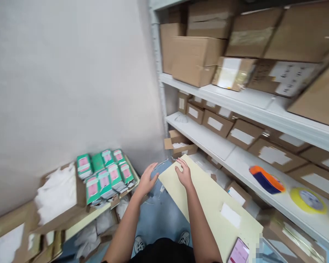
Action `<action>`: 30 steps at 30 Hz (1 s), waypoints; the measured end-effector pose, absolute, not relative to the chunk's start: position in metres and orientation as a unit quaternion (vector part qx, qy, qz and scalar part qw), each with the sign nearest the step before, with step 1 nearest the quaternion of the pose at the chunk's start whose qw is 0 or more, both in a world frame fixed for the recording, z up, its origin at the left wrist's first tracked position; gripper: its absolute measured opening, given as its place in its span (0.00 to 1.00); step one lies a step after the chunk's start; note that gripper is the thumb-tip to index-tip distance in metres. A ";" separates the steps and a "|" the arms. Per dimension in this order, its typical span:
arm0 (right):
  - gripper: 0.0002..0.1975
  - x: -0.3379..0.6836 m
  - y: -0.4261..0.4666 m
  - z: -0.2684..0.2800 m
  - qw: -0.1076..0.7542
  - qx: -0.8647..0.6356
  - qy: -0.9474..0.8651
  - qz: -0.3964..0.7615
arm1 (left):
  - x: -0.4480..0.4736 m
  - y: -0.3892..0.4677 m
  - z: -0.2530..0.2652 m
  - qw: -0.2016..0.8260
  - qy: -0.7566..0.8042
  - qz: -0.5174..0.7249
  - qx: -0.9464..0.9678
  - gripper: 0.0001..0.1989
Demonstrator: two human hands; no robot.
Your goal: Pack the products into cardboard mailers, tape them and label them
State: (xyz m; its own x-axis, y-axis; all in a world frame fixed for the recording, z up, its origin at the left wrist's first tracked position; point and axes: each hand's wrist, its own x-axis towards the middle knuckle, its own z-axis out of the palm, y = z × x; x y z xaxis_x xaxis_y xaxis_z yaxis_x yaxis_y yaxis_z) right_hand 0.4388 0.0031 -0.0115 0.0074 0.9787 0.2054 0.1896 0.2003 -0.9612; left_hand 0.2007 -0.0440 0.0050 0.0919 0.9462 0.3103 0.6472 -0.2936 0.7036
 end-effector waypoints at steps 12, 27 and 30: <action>0.26 0.113 -0.016 -0.047 0.407 -0.401 -0.673 0.470 | -0.098 -0.151 -0.021 0.188 0.699 0.480 0.496 0.27; 0.26 -0.083 0.011 -0.050 0.331 -0.326 -0.726 0.507 | -0.227 -0.137 -0.041 0.233 0.707 0.579 0.333 0.29; 0.28 -0.102 0.035 -0.072 0.317 -0.336 -0.711 0.530 | -0.240 -0.111 -0.064 0.233 0.726 0.564 0.317 0.31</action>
State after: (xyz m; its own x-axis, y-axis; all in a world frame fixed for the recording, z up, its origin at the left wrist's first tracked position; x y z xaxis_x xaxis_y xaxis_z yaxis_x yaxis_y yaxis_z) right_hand -0.1020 0.0349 -0.0718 -0.5734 0.8138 0.0946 0.1420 0.2124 -0.9668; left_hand -0.2402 -0.1106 -0.0639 -0.6909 0.7227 0.0189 0.1975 0.1636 0.9666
